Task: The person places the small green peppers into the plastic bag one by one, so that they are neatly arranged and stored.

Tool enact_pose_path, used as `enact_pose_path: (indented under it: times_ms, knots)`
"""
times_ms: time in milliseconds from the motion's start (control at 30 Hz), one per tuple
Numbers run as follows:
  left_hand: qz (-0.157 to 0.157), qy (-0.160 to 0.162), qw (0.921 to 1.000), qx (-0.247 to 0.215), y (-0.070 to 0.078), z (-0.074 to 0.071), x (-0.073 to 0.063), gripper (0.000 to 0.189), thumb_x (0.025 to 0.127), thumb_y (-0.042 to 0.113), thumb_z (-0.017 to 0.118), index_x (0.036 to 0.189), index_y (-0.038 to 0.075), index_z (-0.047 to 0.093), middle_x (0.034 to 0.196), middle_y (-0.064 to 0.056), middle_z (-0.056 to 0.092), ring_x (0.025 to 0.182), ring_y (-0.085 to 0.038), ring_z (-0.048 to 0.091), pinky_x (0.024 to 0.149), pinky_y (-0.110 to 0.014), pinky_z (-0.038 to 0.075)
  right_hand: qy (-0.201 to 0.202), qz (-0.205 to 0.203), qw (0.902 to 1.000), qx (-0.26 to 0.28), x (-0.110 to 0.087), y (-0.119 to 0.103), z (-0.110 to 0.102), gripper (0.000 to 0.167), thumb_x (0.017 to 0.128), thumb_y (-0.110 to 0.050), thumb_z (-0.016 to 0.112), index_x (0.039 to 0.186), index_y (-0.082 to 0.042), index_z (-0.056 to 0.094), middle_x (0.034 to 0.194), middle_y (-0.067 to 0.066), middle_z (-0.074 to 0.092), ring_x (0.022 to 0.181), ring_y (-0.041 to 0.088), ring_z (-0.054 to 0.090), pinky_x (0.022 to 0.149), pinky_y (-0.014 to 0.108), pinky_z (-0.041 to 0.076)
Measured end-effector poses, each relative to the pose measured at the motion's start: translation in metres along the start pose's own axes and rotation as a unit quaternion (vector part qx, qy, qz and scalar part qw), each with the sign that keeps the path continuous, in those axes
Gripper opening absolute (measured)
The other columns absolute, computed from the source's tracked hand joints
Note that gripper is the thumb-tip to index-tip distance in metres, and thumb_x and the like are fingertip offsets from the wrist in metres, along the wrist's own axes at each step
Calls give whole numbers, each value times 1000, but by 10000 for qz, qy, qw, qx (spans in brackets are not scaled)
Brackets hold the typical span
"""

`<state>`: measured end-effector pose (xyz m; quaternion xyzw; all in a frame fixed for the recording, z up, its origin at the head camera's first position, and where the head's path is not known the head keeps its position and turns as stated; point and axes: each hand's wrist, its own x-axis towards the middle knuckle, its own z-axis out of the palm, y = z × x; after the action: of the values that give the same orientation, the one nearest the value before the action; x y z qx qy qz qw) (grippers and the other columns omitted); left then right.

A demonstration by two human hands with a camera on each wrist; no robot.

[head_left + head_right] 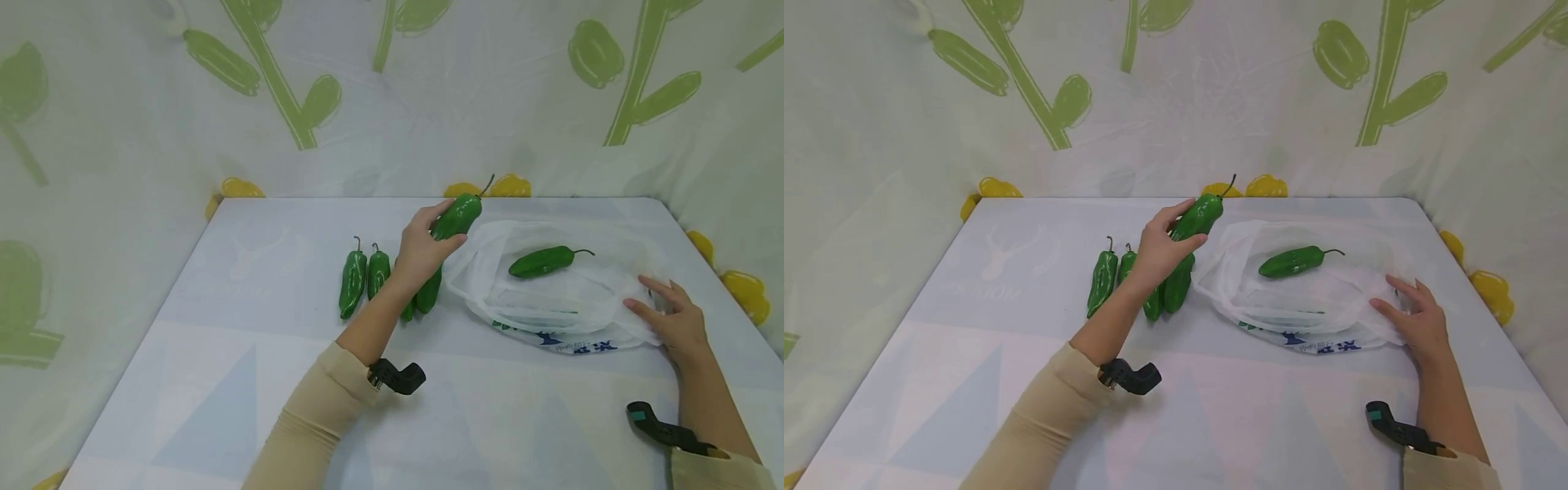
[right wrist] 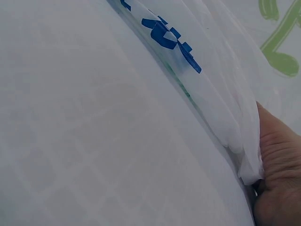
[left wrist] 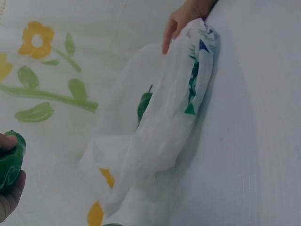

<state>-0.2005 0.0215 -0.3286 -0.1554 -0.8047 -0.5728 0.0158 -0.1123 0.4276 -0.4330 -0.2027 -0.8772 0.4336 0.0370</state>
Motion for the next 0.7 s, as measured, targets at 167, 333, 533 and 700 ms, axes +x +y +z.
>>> enact_pose_path:
  times_ms: [167, 333, 533, 700]
  knots:
    - [154, -149, 9997, 79, 8, 19, 2, 59, 84, 12, 70, 139, 15, 49, 134, -7, 52, 117, -19, 52, 93, -30, 46, -36, -98, 9999, -54, 0, 1, 0, 70, 87, -44, 63, 147, -23, 33, 157, 17, -6, 142, 41, -11, 106, 67, -1]
    - [160, -402, 9989, 152, 16, 39, 5, 58, 85, 14, 71, 138, 14, 50, 137, -6, 51, 123, -18, 49, 97, -26, 43, -36, -92, 9999, -53, -2, 1, -1, 70, 88, -44, 63, 147, -23, 33, 157, 17, -7, 142, 41, -11, 106, 67, -2]
    - [350, -620, 9970, 311, 21, 60, 9, 58, 85, 15, 71, 139, 14, 49, 129, -10, 51, 116, -20, 53, 91, -21, 45, -1, -16, 10000, -16, -2, 0, 0, 70, 88, -43, 63, 147, -21, 32, 157, 16, -7, 142, 41, -11, 107, 66, -2]
    - [348, -753, 9950, 553, 24, 74, 17, 59, 85, 16, 71, 139, 16, 49, 128, -9, 51, 114, -18, 53, 90, -19, 45, 57, -47, 10000, -15, -1, 1, 0, 69, 88, -41, 63, 146, -19, 33, 157, 17, -5, 142, 40, -11, 108, 65, -2]
